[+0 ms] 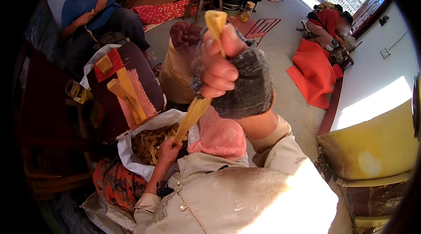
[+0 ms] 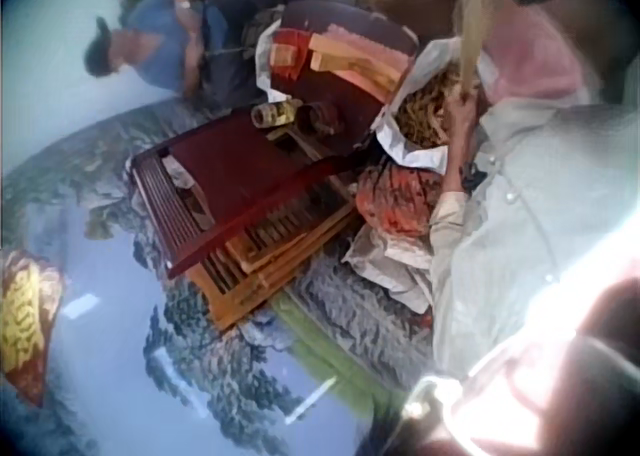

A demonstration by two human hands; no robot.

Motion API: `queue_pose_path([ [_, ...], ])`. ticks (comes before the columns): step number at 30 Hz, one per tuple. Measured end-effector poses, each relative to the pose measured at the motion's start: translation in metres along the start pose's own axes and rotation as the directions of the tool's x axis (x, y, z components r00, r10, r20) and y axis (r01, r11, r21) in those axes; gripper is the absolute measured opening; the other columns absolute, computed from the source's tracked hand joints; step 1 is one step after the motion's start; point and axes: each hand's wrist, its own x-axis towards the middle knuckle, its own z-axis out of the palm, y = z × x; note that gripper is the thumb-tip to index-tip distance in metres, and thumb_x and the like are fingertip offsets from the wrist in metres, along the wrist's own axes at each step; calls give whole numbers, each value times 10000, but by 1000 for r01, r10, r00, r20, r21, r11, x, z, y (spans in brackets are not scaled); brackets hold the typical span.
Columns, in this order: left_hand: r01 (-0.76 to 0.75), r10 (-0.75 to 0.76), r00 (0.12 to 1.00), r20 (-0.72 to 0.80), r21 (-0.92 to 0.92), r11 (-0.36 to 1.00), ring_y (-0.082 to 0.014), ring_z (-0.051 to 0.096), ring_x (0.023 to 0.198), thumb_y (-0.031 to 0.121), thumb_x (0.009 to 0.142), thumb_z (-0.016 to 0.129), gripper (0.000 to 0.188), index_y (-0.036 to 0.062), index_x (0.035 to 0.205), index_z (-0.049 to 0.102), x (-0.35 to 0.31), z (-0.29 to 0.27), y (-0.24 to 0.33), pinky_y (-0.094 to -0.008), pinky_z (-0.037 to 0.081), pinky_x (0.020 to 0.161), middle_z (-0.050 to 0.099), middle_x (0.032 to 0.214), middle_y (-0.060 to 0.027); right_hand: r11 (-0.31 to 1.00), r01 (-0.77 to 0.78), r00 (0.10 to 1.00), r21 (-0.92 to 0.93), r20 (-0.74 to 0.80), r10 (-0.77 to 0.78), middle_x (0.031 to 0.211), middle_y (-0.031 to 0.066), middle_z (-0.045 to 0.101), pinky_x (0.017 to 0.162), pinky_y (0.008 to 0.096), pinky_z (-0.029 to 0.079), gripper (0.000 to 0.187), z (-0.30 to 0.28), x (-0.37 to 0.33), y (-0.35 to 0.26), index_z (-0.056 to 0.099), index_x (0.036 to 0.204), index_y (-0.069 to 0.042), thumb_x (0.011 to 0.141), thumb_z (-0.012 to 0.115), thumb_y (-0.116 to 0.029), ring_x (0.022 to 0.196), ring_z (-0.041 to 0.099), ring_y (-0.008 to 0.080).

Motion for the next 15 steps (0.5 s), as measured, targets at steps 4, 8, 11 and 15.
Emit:
queue_pose_path([
  [4, 116, -115, 990, 85, 4, 993, -125, 554, 623, 155, 780, 565, 182, -19, 821, 603, 0, 3, -40, -266, 432, 572, 598, 666, -32, 957, 265, 731, 121, 622, -281, 501, -48, 397, 406, 222, 319, 288, 8, -21, -71, 497, 876, -101, 923, 398, -367, 379, 349, 61],
  [8, 245, -187, 942, 277, -190, 951, -141, 586, 661, 182, 858, 468, 258, -38, 831, 602, 2, 12, -59, -267, 475, 552, 600, 714, -73, 921, 387, 740, 49, 580, -342, 492, -30, 398, 389, 227, 288, 352, 21, -47, -87, 522, 891, -90, 904, 407, -422, 378, 343, 75],
  [11, 241, -191, 967, 168, -364, 900, -160, 606, 673, 186, 891, 436, 269, -28, 778, 555, -7, -19, 5, -257, 490, 520, 591, 708, -86, 930, 352, 903, -108, 301, -306, 488, -21, 390, 378, 232, 266, 341, 1, -40, -49, 524, 879, -97, 899, 429, -424, 375, 326, 83],
  [15, -186, 102, 981, -165, -644, 742, -154, 601, 615, 193, 923, 394, 324, 21, 659, 471, -21, -56, 80, -242, 493, 492, 565, 653, -88, 993, 111, 987, -50, -112, -116, 530, 16, 402, 374, 221, 262, 224, -18, -18, 6, 495, 830, -75, 876, 528, -291, 403, 322, 89],
])
